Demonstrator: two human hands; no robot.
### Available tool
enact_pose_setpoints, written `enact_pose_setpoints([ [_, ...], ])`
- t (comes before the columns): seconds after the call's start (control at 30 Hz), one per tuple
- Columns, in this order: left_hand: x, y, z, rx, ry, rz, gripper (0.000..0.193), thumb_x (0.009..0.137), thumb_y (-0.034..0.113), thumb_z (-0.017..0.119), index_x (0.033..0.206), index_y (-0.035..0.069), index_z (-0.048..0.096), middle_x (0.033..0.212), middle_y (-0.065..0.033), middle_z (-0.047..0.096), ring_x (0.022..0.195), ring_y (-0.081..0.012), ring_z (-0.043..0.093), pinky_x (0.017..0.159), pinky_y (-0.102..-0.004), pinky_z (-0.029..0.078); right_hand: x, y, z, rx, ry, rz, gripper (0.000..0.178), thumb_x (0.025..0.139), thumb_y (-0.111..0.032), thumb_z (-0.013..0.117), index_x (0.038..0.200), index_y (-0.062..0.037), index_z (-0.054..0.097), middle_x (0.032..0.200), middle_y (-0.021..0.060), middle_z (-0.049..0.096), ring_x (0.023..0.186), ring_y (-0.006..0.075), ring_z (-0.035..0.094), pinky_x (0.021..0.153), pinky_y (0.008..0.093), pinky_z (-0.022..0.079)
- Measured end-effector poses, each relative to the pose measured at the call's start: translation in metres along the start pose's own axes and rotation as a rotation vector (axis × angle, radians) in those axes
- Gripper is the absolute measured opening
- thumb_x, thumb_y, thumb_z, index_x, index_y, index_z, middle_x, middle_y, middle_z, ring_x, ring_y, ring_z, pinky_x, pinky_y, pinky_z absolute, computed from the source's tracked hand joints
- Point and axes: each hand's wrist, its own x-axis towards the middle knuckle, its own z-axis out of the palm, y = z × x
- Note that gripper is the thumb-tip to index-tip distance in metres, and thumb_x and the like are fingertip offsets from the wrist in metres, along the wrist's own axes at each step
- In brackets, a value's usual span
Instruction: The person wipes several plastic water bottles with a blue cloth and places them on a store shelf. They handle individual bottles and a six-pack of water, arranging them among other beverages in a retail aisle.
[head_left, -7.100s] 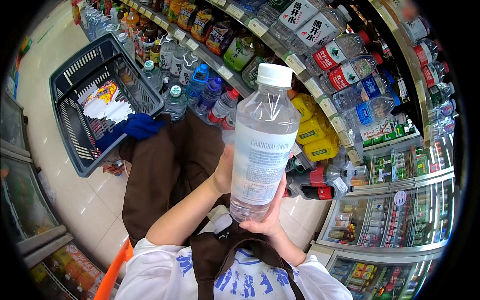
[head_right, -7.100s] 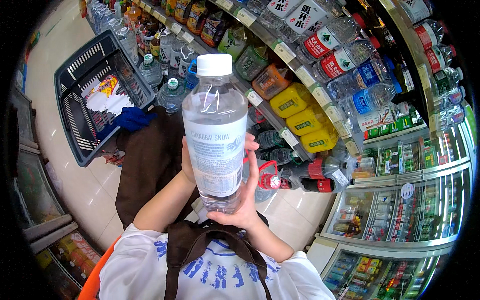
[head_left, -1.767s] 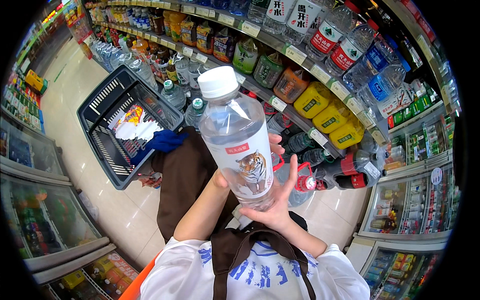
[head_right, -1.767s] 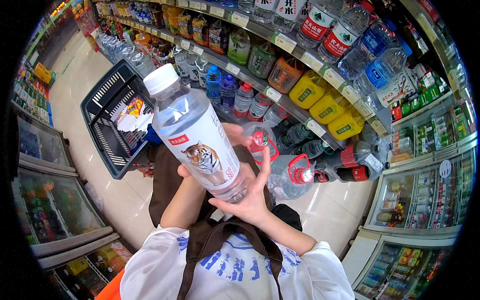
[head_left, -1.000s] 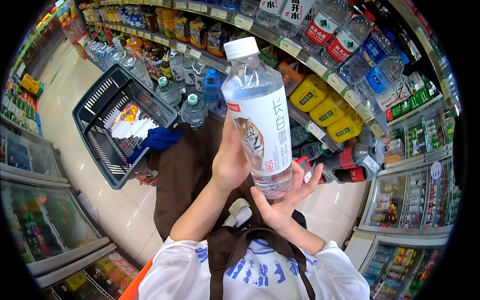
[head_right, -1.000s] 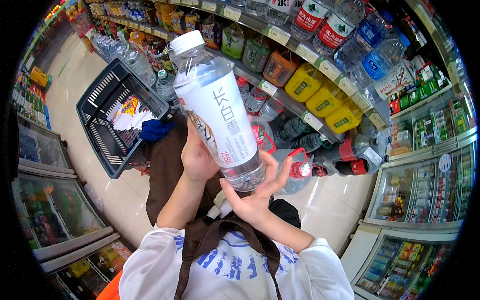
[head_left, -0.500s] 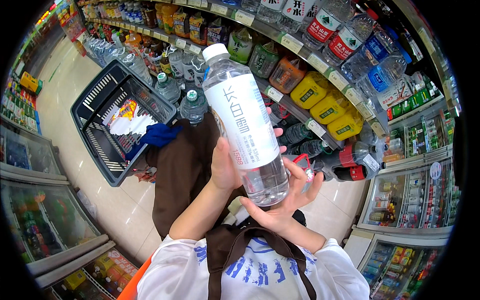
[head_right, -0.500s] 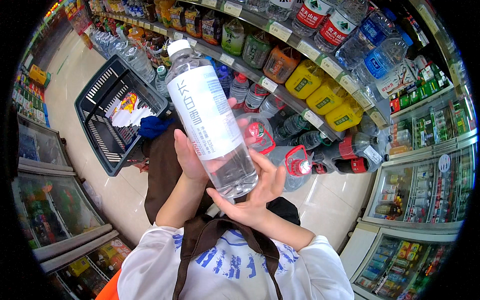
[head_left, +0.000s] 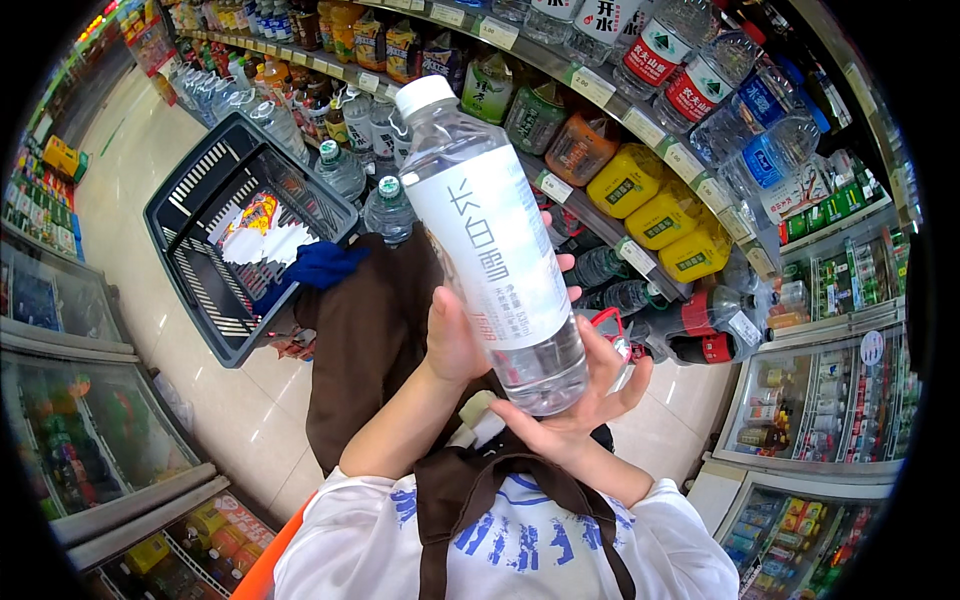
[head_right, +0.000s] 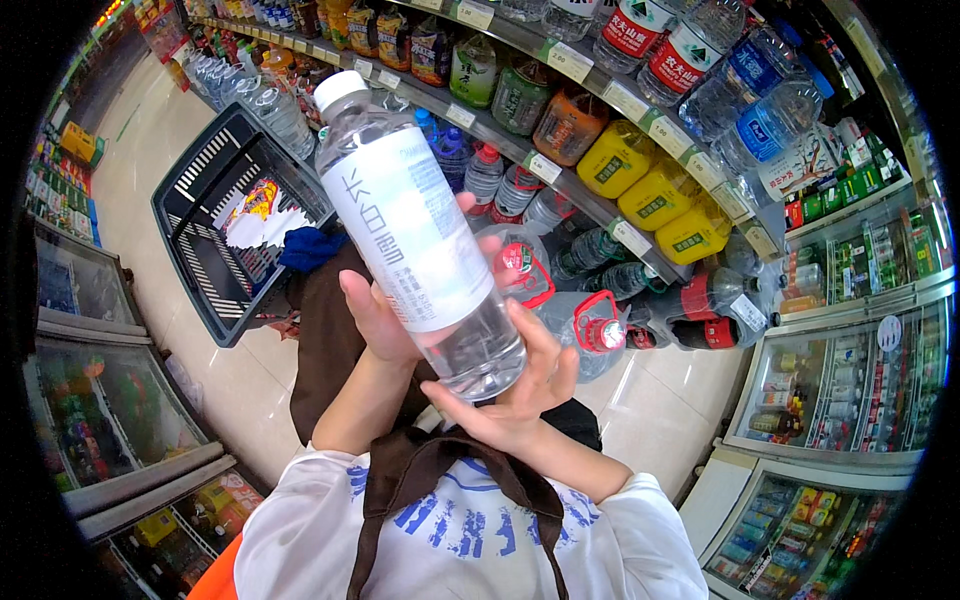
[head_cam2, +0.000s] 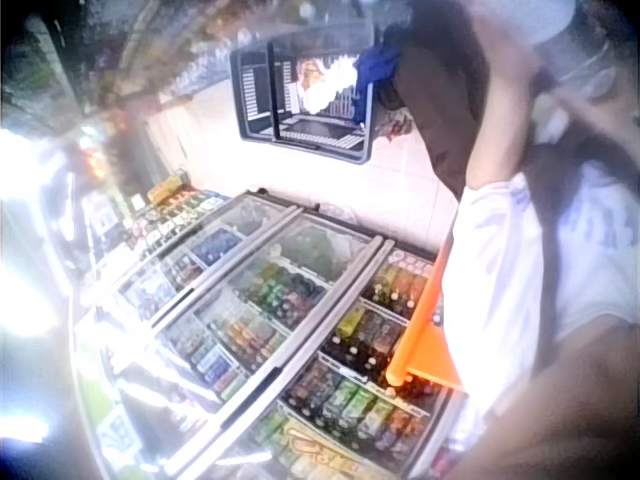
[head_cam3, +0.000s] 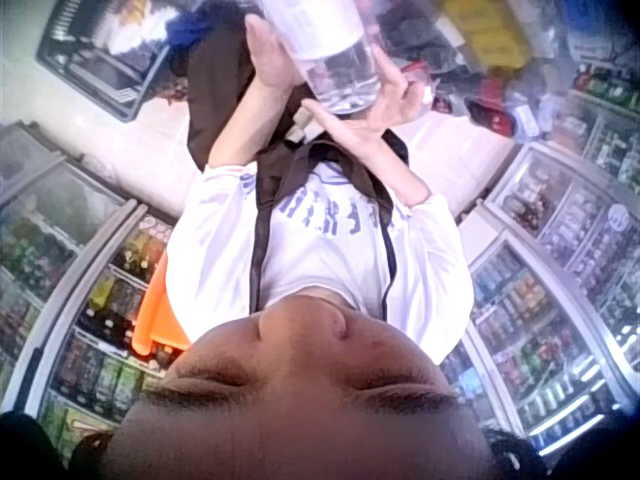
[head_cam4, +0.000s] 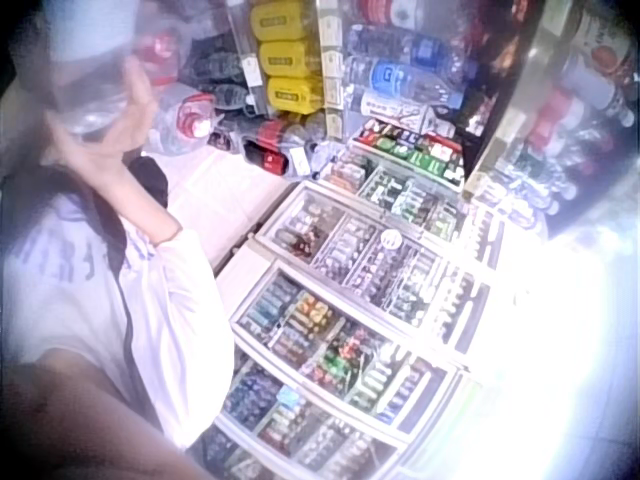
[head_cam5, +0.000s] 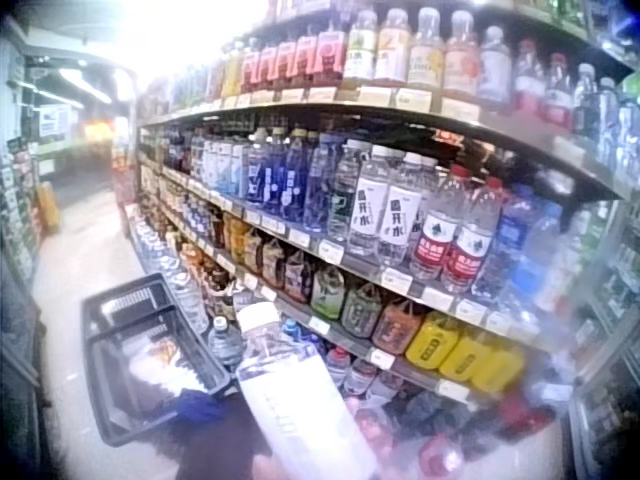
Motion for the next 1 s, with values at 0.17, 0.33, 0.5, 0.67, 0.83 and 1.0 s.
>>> enact_pose_setpoints([
  [0.17,0.002,-0.009,0.012,0.209,0.123,0.177,0.092,0.066,0.063,0.049,0.131,0.01,0.012,0.134,-0.01,0.019,0.118,-0.0274,0.031,0.094,-0.0431,0.031,0.01,0.021,0.013,0.536,0.426,0.212,0.08,0.078,-0.041,0.052,0.131,-0.0187,-0.004,0.128,0.0192,0.026,0.117,0.031,0.031,0.097,0.0439,0.023],
  [0.33,-0.015,0.001,0.006,0.478,0.156,0.041,0.085,0.067,0.062,0.05,0.131,0.014,0.019,0.135,-0.002,0.021,0.122,-0.0195,0.025,0.098,-0.0421,0.022,0.067,0.019,-0.016,0.71,0.557,0.265,0.07,0.079,-0.041,0.049,0.13,-0.016,0.008,0.122,0.0132,0.033,0.113,0.0294,0.036,0.095,0.0434,0.028],
  [0.5,-0.004,0.008,-0.005,0.064,-0.077,0.172,0.076,0.072,0.065,0.032,0.13,0.017,0.02,0.13,-0.0014,0.032,0.119,-0.0203,0.031,0.096,-0.0417,0.027,0.084,0.007,-0.035,0.589,0.506,0.132,0.069,0.078,-0.041,0.05,0.129,-0.0164,0.009,0.12,0.0175,0.033,0.109,0.0331,0.04,0.09,0.0463,0.034],
  [0.67,-0.005,0.005,0.001,0.042,0.055,0.144,0.074,0.074,0.062,0.033,0.128,0.013,0.021,0.125,-0.0047,0.037,0.108,-0.0202,0.044,0.085,-0.0368,0.04,0.077,0.009,-0.045,0.517,0.498,0.161,0.069,0.078,-0.041,0.05,0.13,-0.0164,0.01,0.12,0.0199,0.034,0.11,0.0326,0.039,0.091,0.0449,0.034],
  [0.83,-0.009,0.011,0.006,0.256,0.215,0.111,0.075,0.073,0.053,0.049,0.128,0.011,0.02,0.123,-0.0086,0.037,0.112,-0.021,0.04,0.088,-0.0375,0.039,0.078,0.002,-0.047,0.547,0.52,0.243,0.068,0.079,-0.043,0.048,0.13,-0.0129,0.013,0.12,0.0224,0.036,0.109,0.033,0.04,0.092,0.0437,0.033],
  [1.0,0.002,0.015,0.021,0.339,0.202,0.359,0.084,0.07,0.047,0.059,0.13,0.013,0.012,0.126,-0.0167,0.031,0.117,-0.029,0.033,0.092,-0.0428,0.034,0.076,0.006,-0.062,0.874,0.267,0.45,0.07,0.081,-0.048,0.04,0.131,-0.0058,0.015,0.112,0.0192,0.046,0.105,0.0282,0.046,0.089,0.0363,0.036],
])
